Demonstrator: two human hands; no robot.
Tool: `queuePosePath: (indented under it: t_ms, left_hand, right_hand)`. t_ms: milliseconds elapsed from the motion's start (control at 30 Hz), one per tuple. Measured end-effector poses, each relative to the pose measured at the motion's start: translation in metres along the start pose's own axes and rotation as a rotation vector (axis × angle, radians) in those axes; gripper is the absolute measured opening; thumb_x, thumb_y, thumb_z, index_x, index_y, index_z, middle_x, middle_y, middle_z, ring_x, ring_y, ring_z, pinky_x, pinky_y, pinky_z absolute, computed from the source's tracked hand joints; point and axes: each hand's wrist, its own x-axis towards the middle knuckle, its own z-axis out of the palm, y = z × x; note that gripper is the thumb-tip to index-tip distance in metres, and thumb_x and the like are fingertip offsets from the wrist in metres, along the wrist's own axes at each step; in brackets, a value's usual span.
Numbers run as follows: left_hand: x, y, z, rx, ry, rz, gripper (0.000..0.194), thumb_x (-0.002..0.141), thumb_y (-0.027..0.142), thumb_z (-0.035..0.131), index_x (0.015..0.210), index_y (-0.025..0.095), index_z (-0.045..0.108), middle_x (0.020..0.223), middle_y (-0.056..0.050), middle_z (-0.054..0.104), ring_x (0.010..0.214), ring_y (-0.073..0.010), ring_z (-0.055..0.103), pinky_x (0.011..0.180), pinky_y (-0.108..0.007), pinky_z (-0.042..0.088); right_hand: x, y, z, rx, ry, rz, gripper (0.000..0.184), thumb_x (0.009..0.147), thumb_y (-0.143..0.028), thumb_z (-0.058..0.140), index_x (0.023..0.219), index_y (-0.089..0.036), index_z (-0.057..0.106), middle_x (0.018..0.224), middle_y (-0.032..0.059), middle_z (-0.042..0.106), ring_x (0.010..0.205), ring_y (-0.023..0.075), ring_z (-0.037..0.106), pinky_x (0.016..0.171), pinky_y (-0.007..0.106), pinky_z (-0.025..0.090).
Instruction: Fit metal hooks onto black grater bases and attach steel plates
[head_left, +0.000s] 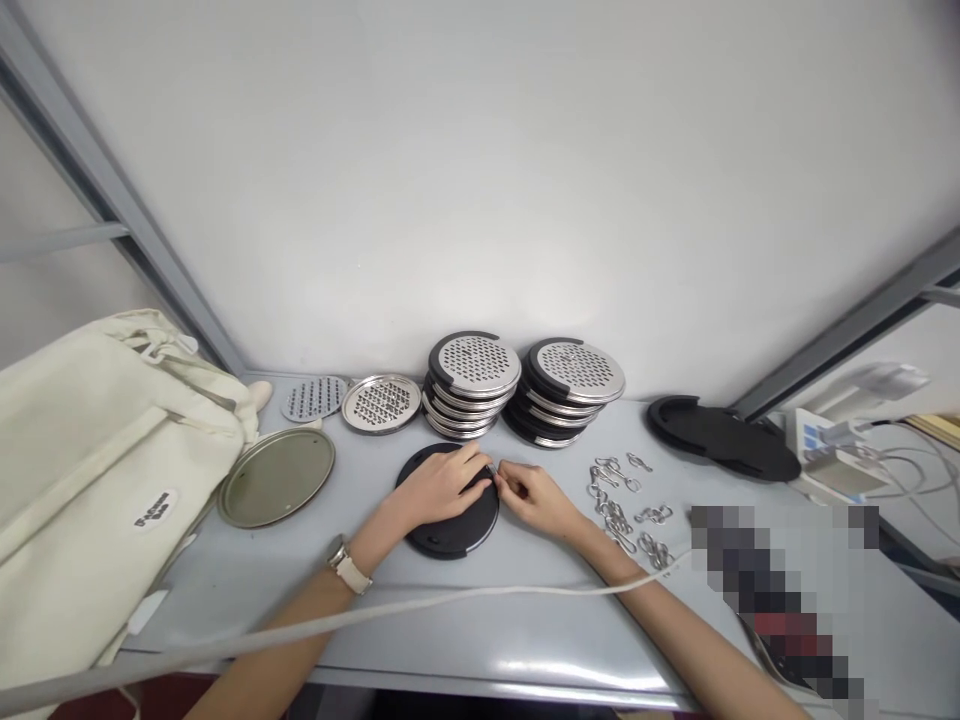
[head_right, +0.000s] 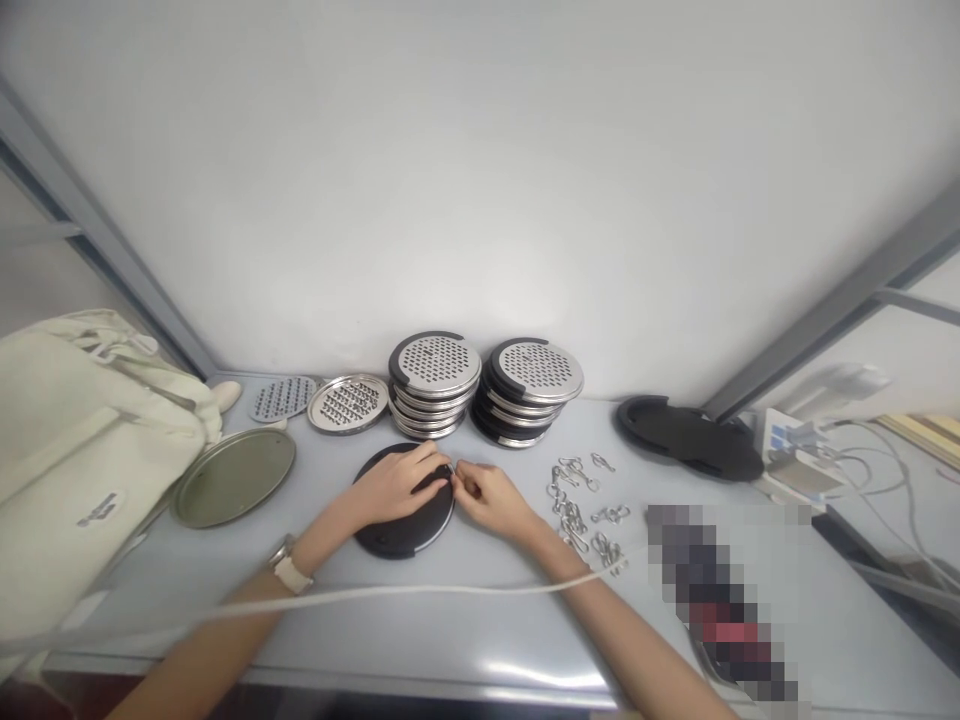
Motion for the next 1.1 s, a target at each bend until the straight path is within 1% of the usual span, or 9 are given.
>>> queuePosePath:
  t_ms: [200, 433, 633, 900, 1100]
  left_hand:
    - [0.0002, 0.0001, 0.0009, -0.004, 0.0, 0.001, 0.022, 0.096, 0.03, 0.041, 0.113, 0.02, 0.05, 0.102, -0.005, 0.053, 0.082, -0.0179, 0.06, 0.066, -0.027, 0.048]
    - [0.0007, -0.0021, 0.0045, -0.007, 0.024, 0.013, 0.022, 0.096, 0.027, 0.041, 0.113, 0.02, 0.051, 0.103, -0.006, 0.054, 0.086, -0.0186, 0.06, 0.07, -0.027, 0.049]
    - [0.0002, -0.0028, 0.0062, -0.013, 0.052, 0.016, 0.023, 0.095, 0.027, 0.042, 0.115, 0.019, 0.051, 0.103, -0.006, 0.053, 0.082, -0.0177, 0.06, 0.068, -0.027, 0.049]
    - [0.0021, -0.0047, 0.0065, -0.079, 0.059, -0.018, 0.024, 0.093, 0.029, 0.045, 0.115, 0.02, 0.052, 0.102, -0.005, 0.054, 0.082, -0.0165, 0.061, 0.071, -0.027, 0.05]
    - [0.003, -0.0054, 0.0091, -0.061, 0.046, -0.03, 0.024, 0.094, 0.028, 0.044, 0.115, 0.021, 0.052, 0.103, -0.005, 0.053, 0.086, -0.0173, 0.06, 0.073, -0.028, 0.05]
  right_hand:
    - [-0.0003, 0.0012, -0.0002, 0.001, -0.003, 0.002, 0.027, 0.091, -0.03, 0.042, 0.066, -0.02, 0.038, 0.055, -0.0063, 0.035, 0.051, 0.0088, 0.034, 0.05, 0.022, 0.026]
    - [0.0004, 0.0011, -0.001, -0.023, 0.002, -0.017, 0.024, 0.09, -0.029, 0.044, 0.068, -0.019, 0.042, 0.056, -0.006, 0.04, 0.051, 0.0083, 0.036, 0.052, 0.021, 0.028]
    - [0.0005, 0.0009, -0.0002, -0.044, 0.033, -0.042, 0.024, 0.089, -0.026, 0.043, 0.066, -0.019, 0.043, 0.056, -0.0057, 0.04, 0.05, 0.0081, 0.036, 0.051, 0.021, 0.026]
    - [0.0016, -0.0003, -0.002, -0.036, 0.024, -0.02, 0.019, 0.086, -0.022, 0.046, 0.068, -0.019, 0.045, 0.056, -0.0056, 0.042, 0.05, 0.0078, 0.038, 0.052, 0.02, 0.027]
    - [0.0018, -0.001, -0.0035, -0.054, 0.024, -0.007, 0.022, 0.088, -0.023, 0.045, 0.066, -0.019, 0.044, 0.055, -0.0052, 0.043, 0.05, 0.0076, 0.037, 0.053, 0.021, 0.026]
